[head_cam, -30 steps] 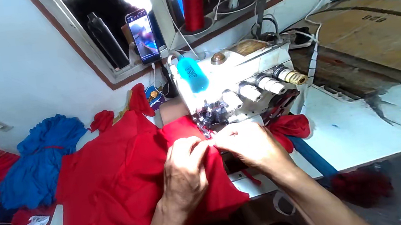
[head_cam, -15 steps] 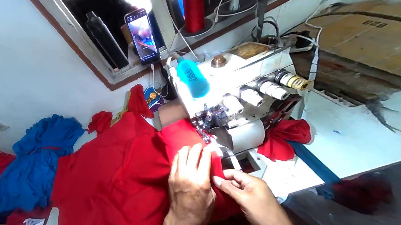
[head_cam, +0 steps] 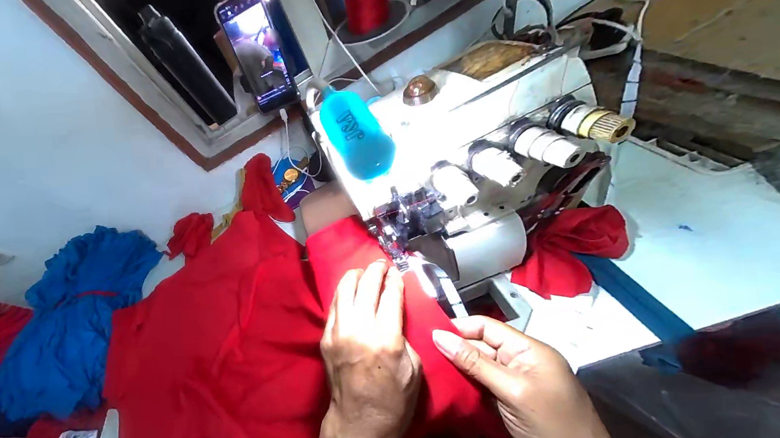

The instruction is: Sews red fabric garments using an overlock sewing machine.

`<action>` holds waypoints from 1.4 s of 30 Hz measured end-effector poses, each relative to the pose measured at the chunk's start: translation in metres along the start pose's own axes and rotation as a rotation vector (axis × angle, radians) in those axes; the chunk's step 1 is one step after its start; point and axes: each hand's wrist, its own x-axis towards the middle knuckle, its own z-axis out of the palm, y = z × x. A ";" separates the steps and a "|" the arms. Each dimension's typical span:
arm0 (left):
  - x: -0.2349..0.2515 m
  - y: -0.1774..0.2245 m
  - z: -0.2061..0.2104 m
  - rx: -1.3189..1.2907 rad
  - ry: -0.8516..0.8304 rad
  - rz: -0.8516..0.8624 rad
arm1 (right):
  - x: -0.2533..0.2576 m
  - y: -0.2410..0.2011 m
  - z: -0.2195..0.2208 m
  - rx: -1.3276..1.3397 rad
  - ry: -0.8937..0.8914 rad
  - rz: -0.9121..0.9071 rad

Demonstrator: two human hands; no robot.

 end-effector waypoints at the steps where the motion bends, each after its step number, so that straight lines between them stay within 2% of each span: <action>1: 0.000 0.000 0.001 0.006 0.002 -0.006 | 0.001 0.000 0.000 -0.012 0.011 -0.007; 5: 0.008 -0.005 0.010 -0.007 0.009 -0.043 | 0.014 0.005 0.003 -0.144 0.058 -0.104; 10: 0.012 -0.021 0.006 -0.123 -0.076 -0.102 | 0.018 -0.001 -0.004 -0.312 0.034 -0.102; 13: -0.021 -0.015 -0.019 -0.139 0.029 -0.108 | -0.007 0.006 -0.024 -0.348 -0.058 -0.112; 16: -0.071 0.014 -0.043 -0.293 0.083 -0.109 | -0.046 0.017 -0.073 -0.352 -0.232 -0.062; 18: -0.109 0.043 -0.047 -0.497 -0.088 -0.128 | -0.072 0.025 -0.123 -0.421 -0.278 0.100; 21: -0.157 0.088 -0.028 -0.744 -0.422 -0.117 | -0.110 0.036 -0.200 -0.697 -0.114 0.304; 24: -0.179 0.129 -0.001 -0.797 -0.554 -0.027 | -0.149 0.042 -0.250 -0.899 -0.029 0.395; 26: -0.180 0.153 0.011 -0.749 -0.638 0.069 | -0.174 0.043 -0.261 -0.890 -0.054 0.477; 29: -0.181 0.179 0.025 -0.643 -0.781 0.220 | -0.206 0.049 -0.253 -0.865 -0.139 0.617; 32: -0.177 0.192 0.029 -0.539 -1.019 0.293 | -0.226 0.064 -0.239 -0.876 -0.205 0.737; 35: -0.169 0.198 0.032 -0.492 -1.171 0.277 | -0.239 0.075 -0.231 -0.893 -0.132 0.672; 36: -0.170 0.197 0.033 -0.496 -1.146 0.272 | -0.243 0.078 -0.230 -0.905 -0.100 0.599; 38: -0.181 0.193 0.037 -0.514 -0.957 0.278 | -0.246 0.080 -0.230 -0.905 -0.051 0.483; 40: -0.188 0.190 0.039 -0.526 -0.803 0.231 | -0.248 0.079 -0.235 -0.895 -0.030 0.441; 42: -0.191 0.190 0.040 -0.514 -0.732 0.169 | -0.252 0.080 -0.242 -0.906 -0.014 0.391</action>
